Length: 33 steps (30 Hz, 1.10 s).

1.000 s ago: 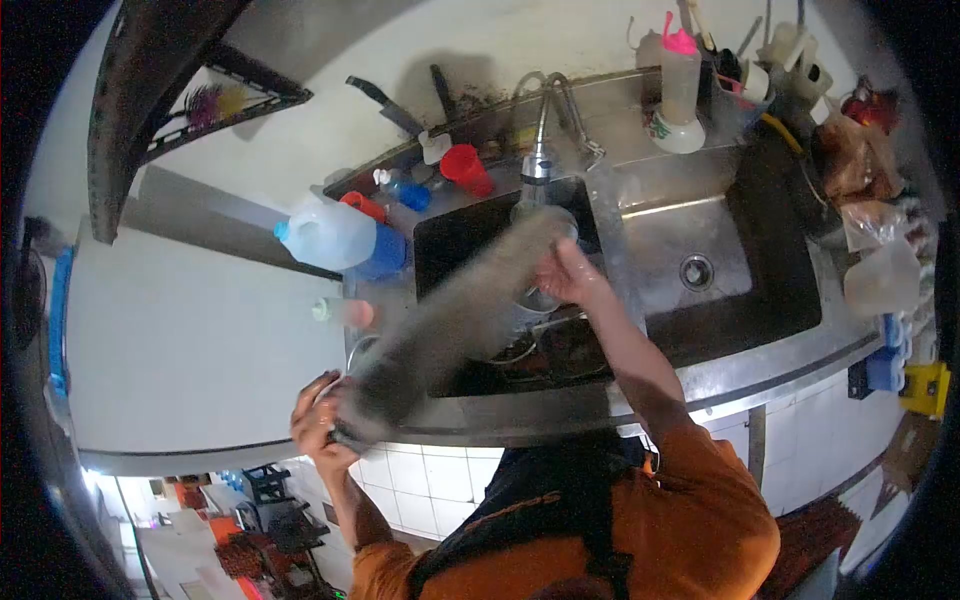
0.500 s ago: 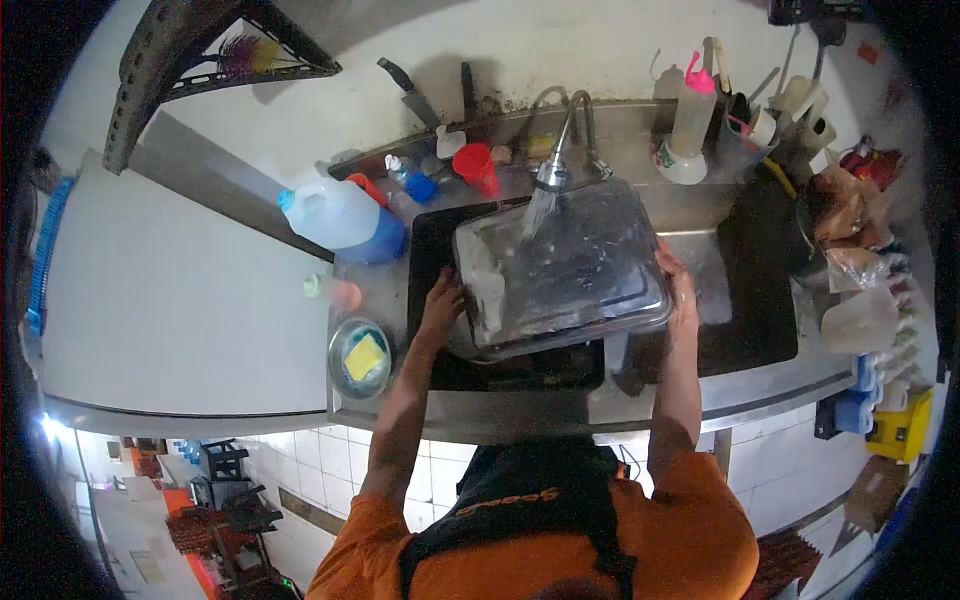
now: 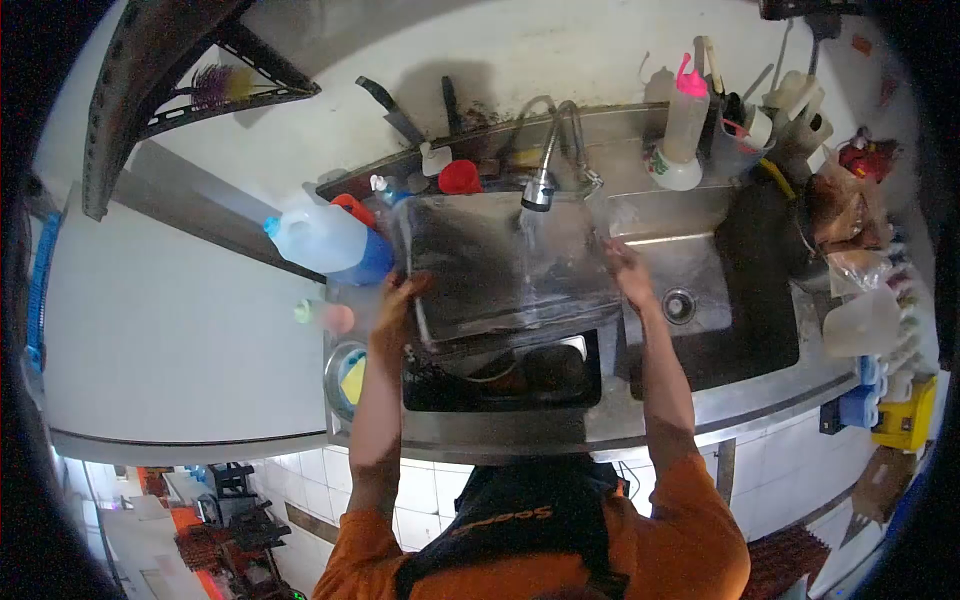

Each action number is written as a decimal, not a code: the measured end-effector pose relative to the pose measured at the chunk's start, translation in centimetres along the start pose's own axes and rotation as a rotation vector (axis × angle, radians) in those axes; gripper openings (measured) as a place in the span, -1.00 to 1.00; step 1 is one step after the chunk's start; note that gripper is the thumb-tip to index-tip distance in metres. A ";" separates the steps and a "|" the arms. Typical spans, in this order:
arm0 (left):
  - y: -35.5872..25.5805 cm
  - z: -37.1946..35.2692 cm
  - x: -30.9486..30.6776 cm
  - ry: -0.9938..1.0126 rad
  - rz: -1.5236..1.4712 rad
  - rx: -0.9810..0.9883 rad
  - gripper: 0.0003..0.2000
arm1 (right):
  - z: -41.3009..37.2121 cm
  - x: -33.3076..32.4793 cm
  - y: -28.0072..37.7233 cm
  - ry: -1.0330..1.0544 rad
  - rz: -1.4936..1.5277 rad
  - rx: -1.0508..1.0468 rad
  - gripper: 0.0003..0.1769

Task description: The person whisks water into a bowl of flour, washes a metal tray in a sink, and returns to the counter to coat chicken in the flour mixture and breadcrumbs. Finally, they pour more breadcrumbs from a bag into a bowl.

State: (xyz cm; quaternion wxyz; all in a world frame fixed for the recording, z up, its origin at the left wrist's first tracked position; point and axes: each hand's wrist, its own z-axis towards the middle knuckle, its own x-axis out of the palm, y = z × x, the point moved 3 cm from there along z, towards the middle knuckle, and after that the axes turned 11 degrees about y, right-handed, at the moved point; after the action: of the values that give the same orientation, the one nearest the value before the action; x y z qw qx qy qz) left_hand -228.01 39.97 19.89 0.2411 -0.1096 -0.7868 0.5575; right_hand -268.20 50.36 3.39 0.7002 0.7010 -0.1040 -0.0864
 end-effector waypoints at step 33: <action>-1.2 -37.3 1.8 -0.630 0.744 0.083 -0.50 | 0.6 7.4 2.1 0.052 -0.590 -0.026 -0.27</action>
State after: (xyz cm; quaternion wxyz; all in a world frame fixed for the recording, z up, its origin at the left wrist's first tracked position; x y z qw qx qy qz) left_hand -210.72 71.10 31.29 -0.2203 -0.1997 -0.7062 0.6426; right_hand -261.26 47.80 5.65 0.6561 0.6940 0.1235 -0.2695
